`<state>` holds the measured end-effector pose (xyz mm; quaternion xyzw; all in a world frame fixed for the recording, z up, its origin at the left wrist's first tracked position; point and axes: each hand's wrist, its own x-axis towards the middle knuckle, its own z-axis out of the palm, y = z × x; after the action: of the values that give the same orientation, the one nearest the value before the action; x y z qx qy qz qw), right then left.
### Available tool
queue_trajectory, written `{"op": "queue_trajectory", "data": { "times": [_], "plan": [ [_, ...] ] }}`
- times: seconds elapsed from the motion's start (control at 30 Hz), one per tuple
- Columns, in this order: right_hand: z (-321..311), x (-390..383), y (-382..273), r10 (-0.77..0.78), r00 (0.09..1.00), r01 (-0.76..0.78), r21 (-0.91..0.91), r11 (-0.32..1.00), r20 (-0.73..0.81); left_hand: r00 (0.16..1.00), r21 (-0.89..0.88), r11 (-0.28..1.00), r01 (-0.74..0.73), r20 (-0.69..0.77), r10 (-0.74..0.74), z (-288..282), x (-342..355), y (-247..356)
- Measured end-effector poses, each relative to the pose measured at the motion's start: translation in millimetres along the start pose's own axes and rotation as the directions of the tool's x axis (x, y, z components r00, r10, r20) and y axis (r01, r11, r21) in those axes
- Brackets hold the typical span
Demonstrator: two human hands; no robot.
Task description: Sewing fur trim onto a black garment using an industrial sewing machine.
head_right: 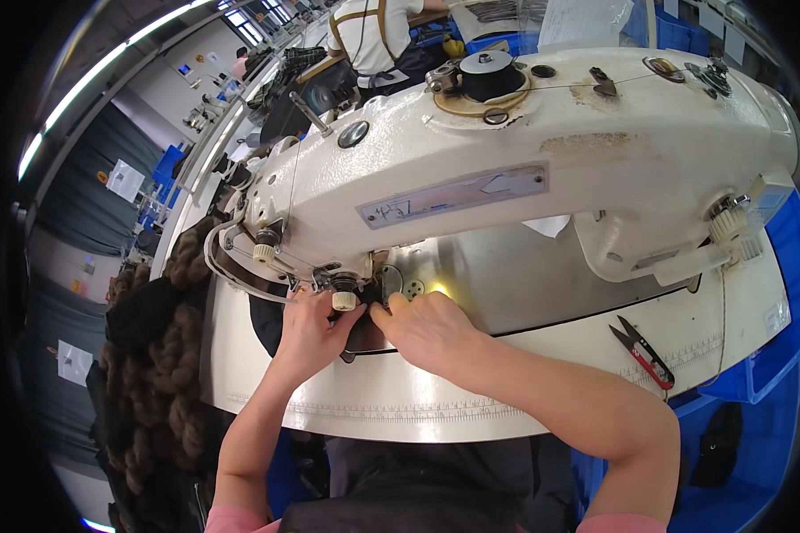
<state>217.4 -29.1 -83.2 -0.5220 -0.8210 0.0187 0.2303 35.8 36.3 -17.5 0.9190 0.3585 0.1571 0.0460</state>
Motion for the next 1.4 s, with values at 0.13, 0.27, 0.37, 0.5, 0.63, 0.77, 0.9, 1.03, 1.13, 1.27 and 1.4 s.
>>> {"op": "queue_trajectory", "data": {
  "times": [0.13,0.27,0.37,0.5,0.63,0.77,0.9,1.03,1.13,1.27,1.4],
  "plan": [
    [2,2,0,0.005,1.000,-0.005,-0.004,1.000,0.016,0.995,0.062,0.997,-0.050,-0.079,0.054,11,-6,-3],
    [0,2,1,0.005,0.999,-0.006,0.017,1.000,0.038,0.990,0.198,0.979,-0.041,-0.126,0.067,15,-9,0],
    [2,0,2,0.002,1.000,-0.002,0.027,1.000,-0.009,0.993,0.198,0.979,-0.040,-0.105,0.062,13,-9,2],
    [-1,1,1,0.010,1.000,-0.009,0.044,0.999,-0.012,0.992,0.072,0.997,-0.035,-0.118,0.044,9,-6,1],
    [-2,1,2,0.008,1.000,-0.009,0.053,0.999,0.015,0.997,0.027,0.999,-0.039,-0.059,0.041,9,-7,-6],
    [3,2,3,0.106,0.992,-0.104,0.037,0.994,-0.063,0.946,0.227,0.953,-0.201,-0.207,0.249,30,-21,-12],
    [-2,5,2,0.032,0.999,-0.030,0.053,0.998,-0.038,0.878,0.385,0.889,-0.250,-0.297,0.375,40,-24,-5],
    [-2,3,4,-0.008,1.000,0.009,0.045,0.999,-0.022,0.906,0.383,0.896,-0.226,-0.254,0.338,32,-30,5],
    [-2,0,2,0.003,1.000,-0.002,0.002,1.000,-0.030,0.919,0.373,0.909,-0.186,-0.260,0.295,18,-38,16],
    [1,-4,7,-0.030,0.999,0.029,-0.018,0.999,-0.040,0.928,0.404,0.884,-0.234,-0.177,0.327,-5,-35,10],
    [6,-4,8,-0.059,0.981,0.051,-0.049,0.998,-0.186,0.922,0.391,0.868,-0.305,-0.108,0.372,-1,-27,3]
  ]
}}
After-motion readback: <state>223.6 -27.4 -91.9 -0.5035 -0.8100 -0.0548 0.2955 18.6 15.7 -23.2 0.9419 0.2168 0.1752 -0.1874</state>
